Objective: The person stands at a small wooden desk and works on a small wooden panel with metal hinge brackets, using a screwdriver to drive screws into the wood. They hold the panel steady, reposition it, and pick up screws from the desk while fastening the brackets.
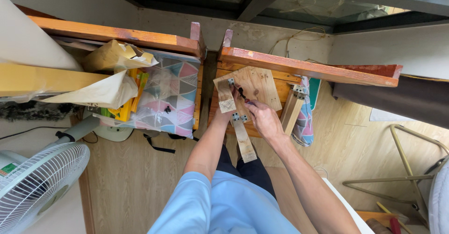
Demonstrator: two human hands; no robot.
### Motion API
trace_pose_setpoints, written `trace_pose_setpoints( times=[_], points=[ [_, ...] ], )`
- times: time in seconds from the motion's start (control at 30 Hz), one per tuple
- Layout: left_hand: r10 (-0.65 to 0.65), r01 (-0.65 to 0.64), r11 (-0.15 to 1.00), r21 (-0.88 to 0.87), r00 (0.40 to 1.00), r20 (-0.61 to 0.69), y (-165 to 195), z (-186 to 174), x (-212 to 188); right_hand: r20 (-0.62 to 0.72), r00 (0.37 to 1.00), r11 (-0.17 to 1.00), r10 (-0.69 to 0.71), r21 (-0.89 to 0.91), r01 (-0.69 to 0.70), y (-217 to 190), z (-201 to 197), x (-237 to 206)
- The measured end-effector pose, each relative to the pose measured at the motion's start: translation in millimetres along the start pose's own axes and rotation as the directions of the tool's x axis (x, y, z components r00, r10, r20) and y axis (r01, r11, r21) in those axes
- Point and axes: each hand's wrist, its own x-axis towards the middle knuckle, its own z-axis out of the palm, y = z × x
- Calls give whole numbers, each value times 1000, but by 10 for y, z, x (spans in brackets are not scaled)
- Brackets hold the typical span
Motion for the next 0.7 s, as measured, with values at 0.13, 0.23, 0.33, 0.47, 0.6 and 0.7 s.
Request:
trace_pose_setpoints(
  times=[0.13,0.23,0.33,0.47,0.6,0.7],
  points=[
    [19,-28,987,158,998,58,19,32,5,23,999,1000,29,3,-29,-5,26,14],
    [44,-57,986,155,995,86,28,58,-33,22,999,1000,26,-14,-25,-5,37,24],
    [111,-151,966,210,975,191,44,60,-70,29,999,999,29,-20,-29,-3,53,36],
    [32,-39,993,109,997,66,42,34,-23,-5,1000,999,-13,-38,13,-2,69,73],
    [113,-296,836,463,917,383,58,-46,55,34,999,999,13,-38,-12,-18,80,107],
    [-146,147,989,1,985,96,96,-97,-4,32,999,999,17,-40,-16,-31,80,143]
  ],
)
